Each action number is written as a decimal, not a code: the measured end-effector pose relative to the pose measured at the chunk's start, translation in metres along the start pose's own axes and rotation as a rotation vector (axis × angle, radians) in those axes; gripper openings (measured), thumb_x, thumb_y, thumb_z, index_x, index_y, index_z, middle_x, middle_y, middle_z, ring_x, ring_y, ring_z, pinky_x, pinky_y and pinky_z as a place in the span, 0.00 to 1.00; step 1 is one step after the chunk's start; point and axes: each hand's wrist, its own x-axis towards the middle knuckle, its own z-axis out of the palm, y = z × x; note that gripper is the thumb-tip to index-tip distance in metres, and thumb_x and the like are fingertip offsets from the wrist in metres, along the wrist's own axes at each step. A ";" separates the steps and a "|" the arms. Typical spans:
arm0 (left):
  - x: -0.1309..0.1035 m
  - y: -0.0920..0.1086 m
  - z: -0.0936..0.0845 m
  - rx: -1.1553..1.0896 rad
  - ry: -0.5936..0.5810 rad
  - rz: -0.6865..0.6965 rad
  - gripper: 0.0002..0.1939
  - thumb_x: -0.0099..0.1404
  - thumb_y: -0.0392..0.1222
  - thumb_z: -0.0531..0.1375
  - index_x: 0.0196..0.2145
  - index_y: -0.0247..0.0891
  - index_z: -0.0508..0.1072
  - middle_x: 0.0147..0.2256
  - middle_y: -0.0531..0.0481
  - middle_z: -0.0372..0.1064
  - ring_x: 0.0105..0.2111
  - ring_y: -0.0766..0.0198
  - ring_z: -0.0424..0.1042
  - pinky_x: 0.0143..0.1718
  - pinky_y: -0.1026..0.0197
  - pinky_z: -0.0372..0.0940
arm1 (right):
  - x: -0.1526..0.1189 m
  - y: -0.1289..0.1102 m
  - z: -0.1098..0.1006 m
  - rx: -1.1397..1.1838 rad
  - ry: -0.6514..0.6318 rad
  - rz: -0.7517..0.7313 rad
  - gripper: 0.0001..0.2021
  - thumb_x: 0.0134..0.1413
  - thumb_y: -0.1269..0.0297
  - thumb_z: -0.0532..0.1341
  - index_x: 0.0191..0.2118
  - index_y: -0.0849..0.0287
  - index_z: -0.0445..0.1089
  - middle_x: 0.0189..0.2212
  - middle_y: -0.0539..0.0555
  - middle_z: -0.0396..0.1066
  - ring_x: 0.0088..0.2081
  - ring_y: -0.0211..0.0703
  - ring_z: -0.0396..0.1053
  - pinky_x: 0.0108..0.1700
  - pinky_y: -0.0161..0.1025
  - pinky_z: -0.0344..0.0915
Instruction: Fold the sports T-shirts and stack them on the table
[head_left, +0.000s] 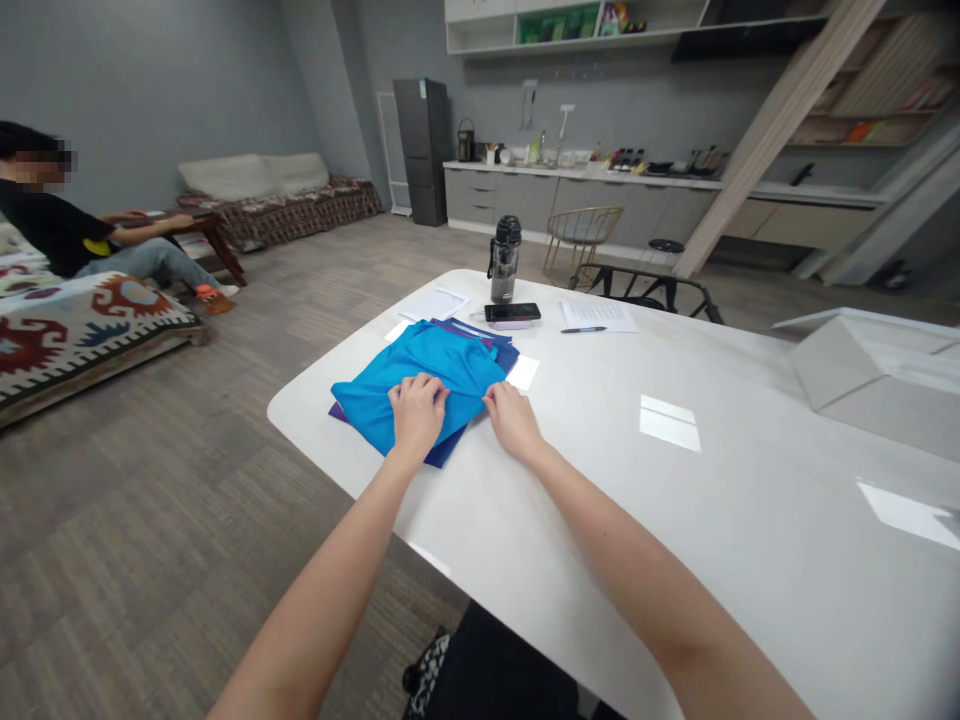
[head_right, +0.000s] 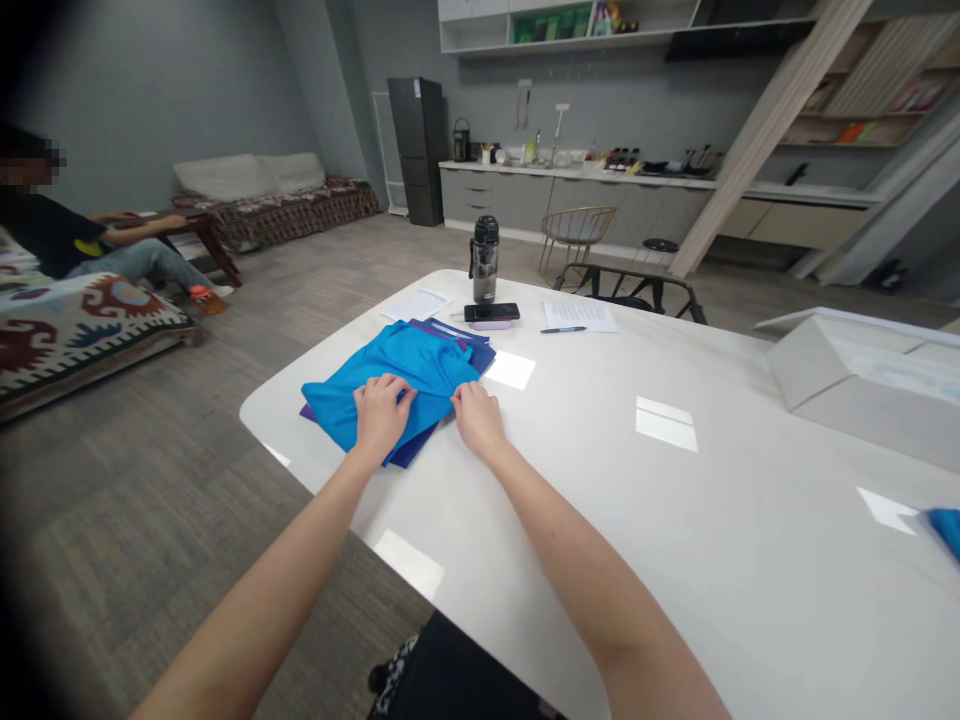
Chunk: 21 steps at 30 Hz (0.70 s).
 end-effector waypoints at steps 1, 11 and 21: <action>-0.001 0.013 0.003 -0.020 -0.007 0.035 0.09 0.73 0.46 0.55 0.38 0.44 0.74 0.46 0.45 0.74 0.50 0.50 0.66 0.53 0.48 0.53 | -0.011 0.010 -0.010 0.008 0.014 0.018 0.10 0.72 0.63 0.50 0.42 0.55 0.67 0.44 0.58 0.71 0.47 0.52 0.68 0.46 0.46 0.61; 0.002 0.219 0.069 -0.304 -0.213 0.405 0.07 0.74 0.44 0.56 0.40 0.43 0.73 0.44 0.47 0.75 0.48 0.55 0.69 0.51 0.52 0.54 | -0.136 0.164 -0.132 -0.013 0.215 0.349 0.10 0.70 0.59 0.50 0.42 0.55 0.66 0.43 0.57 0.71 0.41 0.48 0.70 0.42 0.41 0.62; -0.018 0.362 0.115 -0.471 -0.471 0.676 0.08 0.73 0.43 0.56 0.41 0.42 0.75 0.45 0.46 0.75 0.49 0.54 0.70 0.52 0.52 0.58 | -0.212 0.309 -0.236 0.013 0.293 0.605 0.08 0.64 0.59 0.54 0.38 0.56 0.66 0.37 0.56 0.72 0.39 0.46 0.68 0.42 0.41 0.62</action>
